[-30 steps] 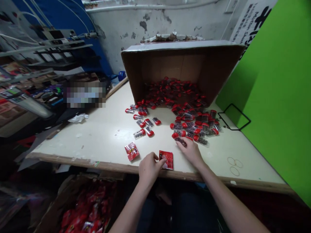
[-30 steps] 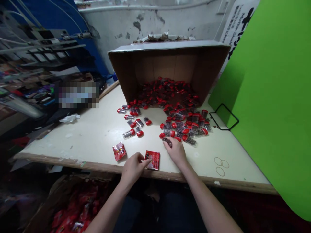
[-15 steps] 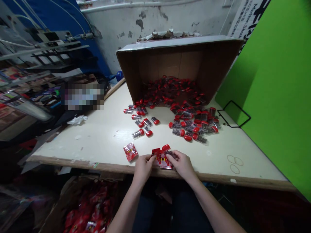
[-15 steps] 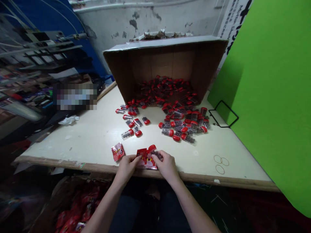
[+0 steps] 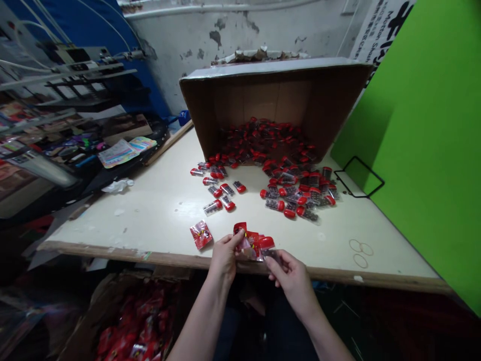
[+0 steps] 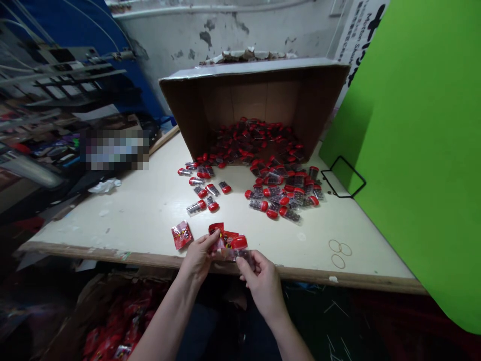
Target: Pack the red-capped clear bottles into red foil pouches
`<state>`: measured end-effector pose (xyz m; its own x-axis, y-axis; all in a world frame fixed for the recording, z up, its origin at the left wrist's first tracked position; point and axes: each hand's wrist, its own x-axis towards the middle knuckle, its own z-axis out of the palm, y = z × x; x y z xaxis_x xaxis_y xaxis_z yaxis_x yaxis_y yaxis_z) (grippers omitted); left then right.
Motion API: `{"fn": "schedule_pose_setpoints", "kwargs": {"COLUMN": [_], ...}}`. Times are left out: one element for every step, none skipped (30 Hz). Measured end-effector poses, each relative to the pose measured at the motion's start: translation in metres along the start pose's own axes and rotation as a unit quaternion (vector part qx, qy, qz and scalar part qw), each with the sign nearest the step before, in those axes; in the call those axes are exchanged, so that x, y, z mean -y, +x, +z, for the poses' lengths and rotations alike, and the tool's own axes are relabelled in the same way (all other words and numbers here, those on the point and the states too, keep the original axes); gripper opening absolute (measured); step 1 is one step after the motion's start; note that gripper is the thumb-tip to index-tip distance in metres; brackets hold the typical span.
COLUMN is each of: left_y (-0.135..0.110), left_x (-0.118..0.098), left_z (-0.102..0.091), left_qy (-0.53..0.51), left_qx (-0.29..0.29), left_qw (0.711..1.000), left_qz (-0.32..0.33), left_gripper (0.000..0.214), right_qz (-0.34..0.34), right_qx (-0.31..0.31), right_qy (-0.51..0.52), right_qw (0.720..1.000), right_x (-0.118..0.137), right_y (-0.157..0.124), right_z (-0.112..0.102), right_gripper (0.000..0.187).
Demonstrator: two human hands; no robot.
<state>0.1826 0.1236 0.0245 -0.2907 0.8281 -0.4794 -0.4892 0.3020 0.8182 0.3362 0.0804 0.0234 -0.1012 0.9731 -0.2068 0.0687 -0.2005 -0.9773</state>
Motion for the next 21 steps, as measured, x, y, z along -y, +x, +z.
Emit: {"fn": "schedule_pose_setpoints", "kwargs": {"left_y": [-0.001, -0.002, -0.003, -0.005, -0.007, -0.009, -0.011, -0.013, -0.016, -0.019, -0.021, -0.024, -0.026, -0.028, -0.029, -0.030, -0.031, -0.031, -0.032, -0.032, -0.032], "left_x": [0.000, 0.000, -0.001, -0.001, -0.001, -0.001, -0.001, -0.001, -0.001, -0.001, -0.001, -0.002, -0.002, -0.003, -0.003, -0.003, -0.003, -0.002, -0.001, -0.001, 0.000], "left_z": [0.002, 0.004, 0.006, 0.008, 0.010, 0.011, 0.013, 0.014, 0.015, 0.015, 0.016, 0.016, 0.016, 0.016, 0.017, 0.017, 0.017, 0.018, 0.018, 0.018, 0.018], "left_qy": [-0.019, -0.036, -0.052, -0.066, -0.077, -0.087, -0.095, -0.103, -0.109, -0.114, -0.119, -0.122, -0.124, -0.123, -0.120, -0.115, -0.107, -0.098, -0.091, -0.084, -0.078], "left_qx": [0.000, 0.001, 0.002, 0.004, 0.007, 0.009, 0.012, 0.017, 0.023, 0.030, 0.037, 0.046, 0.055, 0.063, 0.071, 0.077, 0.081, 0.083, 0.083, 0.085, 0.088], "left_qw": [1.000, 0.999, 0.998, 0.997, 0.996, 0.995, 0.994, 0.993, 0.992, 0.991, 0.989, 0.988, 0.987, 0.986, 0.986, 0.986, 0.987, 0.988, 0.990, 0.991, 0.991], "left_qz": [-0.011, -0.022, -0.032, -0.040, -0.047, -0.052, -0.056, -0.060, -0.065, -0.071, -0.078, -0.085, -0.091, -0.094, -0.094, -0.092, -0.086, -0.080, -0.073, -0.067, -0.063], "left_gripper": [0.033, 0.032, 0.031, 0.031, 0.030, 0.029, 0.028, 0.028, 0.027, 0.026, 0.025, 0.024, 0.024, 0.024, 0.024, 0.024, 0.023, 0.023, 0.023, 0.023, 0.023], "right_qz": [-0.003, -0.008, -0.012, -0.017, -0.022, -0.026, -0.028, -0.028, -0.028, -0.026, -0.025, -0.022, -0.020, -0.017, -0.013, -0.010, -0.008, -0.007, -0.007, -0.006, -0.004], "right_qx": [0.007, 0.016, 0.024, 0.028, 0.028, 0.024, 0.016, 0.004, -0.007, -0.017, -0.024, -0.029, -0.032, -0.033, -0.034, -0.033, -0.028, -0.018, -0.005, 0.007, 0.017], "right_qy": [0.000, 0.000, -0.002, -0.004, -0.007, -0.010, -0.011, -0.010, -0.008, -0.007, -0.005, -0.003, 0.000, 0.003, 0.008, 0.013, 0.020, 0.029, 0.039, 0.051, 0.061], "right_qw": [1.000, 1.000, 1.000, 0.999, 0.999, 0.999, 0.999, 1.000, 1.000, 0.999, 0.999, 0.999, 0.999, 0.999, 0.999, 0.999, 0.999, 0.999, 0.999, 0.999, 0.998], "right_x": [-0.001, -0.002, -0.002, -0.003, -0.003, -0.003, -0.003, -0.003, -0.003, -0.002, -0.002, -0.002, -0.002, -0.003, -0.003, -0.003, -0.003, -0.003, -0.003, -0.002, -0.002], "right_y": [-0.003, -0.006, -0.009, -0.011, -0.012, -0.013, -0.013, -0.012, -0.011, -0.009, -0.008, -0.007, -0.006, -0.006, -0.006, -0.006, -0.006, -0.007, -0.007, -0.007, -0.007], "right_z": [0.003, 0.007, 0.010, 0.013, 0.016, 0.018, 0.019, 0.019, 0.019, 0.018, 0.017, 0.015, 0.014, 0.013, 0.013, 0.012, 0.012, 0.012, 0.012, 0.012, 0.012], "right_gripper": [0.027, 0.026, 0.025, 0.025, 0.024, 0.024, 0.024, 0.024, 0.025, 0.025, 0.026, 0.026, 0.027, 0.027, 0.027, 0.028, 0.028, 0.028, 0.028, 0.028, 0.028]}}
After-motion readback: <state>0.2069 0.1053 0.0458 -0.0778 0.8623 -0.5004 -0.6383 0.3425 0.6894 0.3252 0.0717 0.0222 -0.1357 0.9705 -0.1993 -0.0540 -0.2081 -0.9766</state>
